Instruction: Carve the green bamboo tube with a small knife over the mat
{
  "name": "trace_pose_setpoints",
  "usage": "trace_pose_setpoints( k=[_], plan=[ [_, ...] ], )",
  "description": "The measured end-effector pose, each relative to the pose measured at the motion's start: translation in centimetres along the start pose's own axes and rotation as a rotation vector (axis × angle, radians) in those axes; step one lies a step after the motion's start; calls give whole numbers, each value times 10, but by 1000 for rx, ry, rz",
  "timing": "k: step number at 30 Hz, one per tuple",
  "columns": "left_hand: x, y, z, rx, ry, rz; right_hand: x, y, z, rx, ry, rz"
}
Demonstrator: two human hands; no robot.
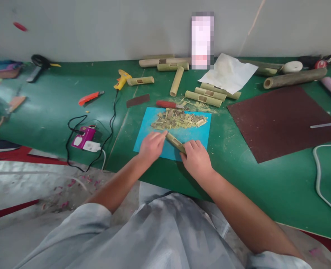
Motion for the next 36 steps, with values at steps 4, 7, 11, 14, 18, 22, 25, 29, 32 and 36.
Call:
trace_pose_setpoints(
  k=[4, 7, 11, 14, 18, 22, 25, 29, 32, 36],
  plan=[
    [1, 0, -2, -12, 2, 1, 0, 0, 0, -7, -21, 2],
    [3, 1, -3, 2, -6, 13, 1, 1, 1, -12, -37, 5],
    [1, 3, 4, -22, -6, -5, 1, 2, 3, -19, -54, 7],
    [0, 4, 7, -7, -18, 5, 1, 2, 4, -26, -65, 9],
    [-1, 5, 8, -26, -12, -6, 1, 1, 4, -28, -76, 6],
    [-1, 3, 4, -22, -4, -15, 1, 1, 4, -31, -86, 6],
    [-1, 2, 2, -24, -15, -20, 2, 1, 4, -36, -88, 13],
    [-2, 0, 2, -27, -33, -12, 2, 1, 5, -37, -87, 18],
    [-3, 0, 5, -47, -30, -23, 1, 1, 5, -41, -88, 21],
    [-2, 0, 5, -47, -30, -30, 2, 1, 5, -43, -87, 29]
  ],
)
Point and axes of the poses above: each hand's wrist, its own y-axis away from the middle knuckle, its own x-axis out of the back of the hand, z = x × y, the point moved 6 cm from there along -y, towards the middle knuckle, and after that the axes turned 6 degrees about x, right-handed, at the moved point
